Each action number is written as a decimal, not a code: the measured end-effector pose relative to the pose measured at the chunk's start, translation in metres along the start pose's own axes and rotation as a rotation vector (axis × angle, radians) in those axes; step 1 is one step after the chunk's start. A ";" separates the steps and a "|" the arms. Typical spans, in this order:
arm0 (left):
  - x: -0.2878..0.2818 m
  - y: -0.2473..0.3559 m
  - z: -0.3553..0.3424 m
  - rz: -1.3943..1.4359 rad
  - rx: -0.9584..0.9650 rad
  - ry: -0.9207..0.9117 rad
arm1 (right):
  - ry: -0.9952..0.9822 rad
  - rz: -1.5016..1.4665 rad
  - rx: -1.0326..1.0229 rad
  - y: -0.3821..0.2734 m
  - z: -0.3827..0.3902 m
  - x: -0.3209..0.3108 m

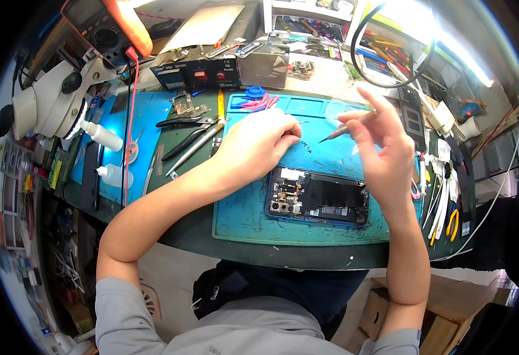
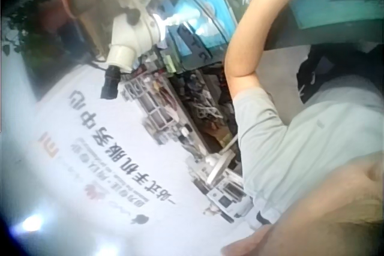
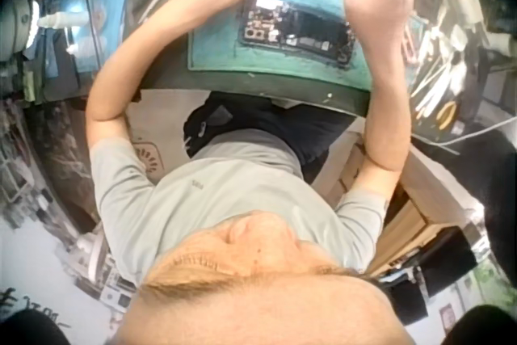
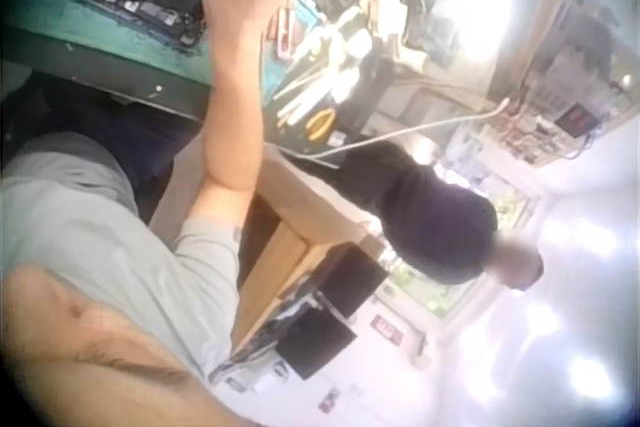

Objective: The person uses a precision screwdriver to manipulate small components on a disassembled smartphone motherboard. They then use a yellow-handled screwdriver to tighten screws on the back of a blue smartphone casing.

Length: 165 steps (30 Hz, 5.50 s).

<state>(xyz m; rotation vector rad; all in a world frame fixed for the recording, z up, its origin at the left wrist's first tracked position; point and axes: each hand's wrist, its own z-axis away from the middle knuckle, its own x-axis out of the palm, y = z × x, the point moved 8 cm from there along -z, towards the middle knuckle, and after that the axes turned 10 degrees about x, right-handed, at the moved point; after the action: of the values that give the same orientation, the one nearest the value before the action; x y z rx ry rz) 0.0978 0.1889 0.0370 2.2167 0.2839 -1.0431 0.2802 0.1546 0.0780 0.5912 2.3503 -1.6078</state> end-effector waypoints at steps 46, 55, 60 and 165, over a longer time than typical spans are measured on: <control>-0.004 -0.008 0.021 1.017 -0.500 0.027 | 0.000 -0.326 0.035 -0.013 0.008 -0.005; -0.014 0.012 0.016 0.530 -0.200 0.033 | -0.016 -0.284 0.006 -0.014 0.009 -0.003; -0.017 0.024 0.013 0.379 -0.032 0.039 | -0.068 -0.281 -0.024 -0.017 0.012 0.005; 0.003 -0.022 -0.004 0.387 -0.181 -0.104 | 0.003 -0.001 0.032 -0.017 0.002 -0.010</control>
<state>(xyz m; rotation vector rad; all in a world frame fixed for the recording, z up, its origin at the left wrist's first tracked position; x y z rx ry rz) 0.0924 0.2082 0.0266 1.9461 -0.0928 -0.8782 0.2810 0.1456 0.0954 0.5994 2.3321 -1.6485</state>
